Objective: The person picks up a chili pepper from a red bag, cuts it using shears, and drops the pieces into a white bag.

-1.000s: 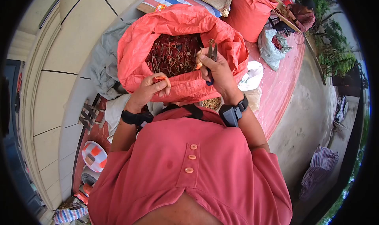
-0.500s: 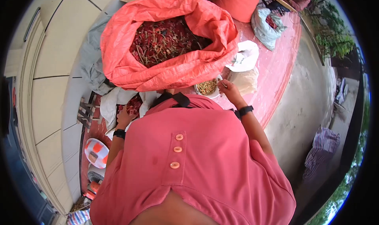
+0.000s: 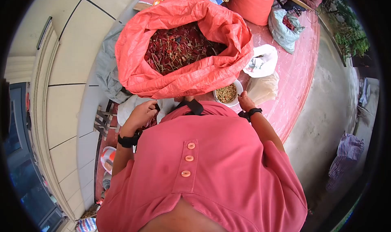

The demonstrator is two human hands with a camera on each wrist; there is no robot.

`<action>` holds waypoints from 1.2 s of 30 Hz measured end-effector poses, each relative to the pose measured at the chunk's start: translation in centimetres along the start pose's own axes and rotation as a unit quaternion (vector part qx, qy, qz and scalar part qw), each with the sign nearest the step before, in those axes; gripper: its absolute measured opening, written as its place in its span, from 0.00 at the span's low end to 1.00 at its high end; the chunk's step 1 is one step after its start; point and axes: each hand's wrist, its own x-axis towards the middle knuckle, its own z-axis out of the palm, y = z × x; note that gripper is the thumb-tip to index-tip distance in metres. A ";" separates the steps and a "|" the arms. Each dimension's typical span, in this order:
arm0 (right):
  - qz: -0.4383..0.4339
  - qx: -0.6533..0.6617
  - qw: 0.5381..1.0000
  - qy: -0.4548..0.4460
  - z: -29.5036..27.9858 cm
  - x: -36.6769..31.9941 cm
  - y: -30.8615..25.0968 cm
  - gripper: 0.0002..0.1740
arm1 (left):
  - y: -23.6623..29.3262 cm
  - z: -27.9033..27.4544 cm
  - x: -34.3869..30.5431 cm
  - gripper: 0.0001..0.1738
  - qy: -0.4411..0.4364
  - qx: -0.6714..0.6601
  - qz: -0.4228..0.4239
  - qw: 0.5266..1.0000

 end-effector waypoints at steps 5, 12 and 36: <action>-0.007 -0.037 0.998 -0.044 1.0 0.9 2.6 0.19 | 3.1 -1.8 3.2 0.20 0.044 0.036 0.070 0.996; 0.079 0.040 0.995 -0.034 -0.5 -1.8 -1.7 0.22 | 5.9 -3.8 12.2 0.16 0.141 0.179 0.099 0.969; 0.014 0.319 0.945 0.066 -10.9 -12.6 -14.1 0.14 | 5.5 -3.8 21.9 0.19 0.444 0.119 0.326 0.826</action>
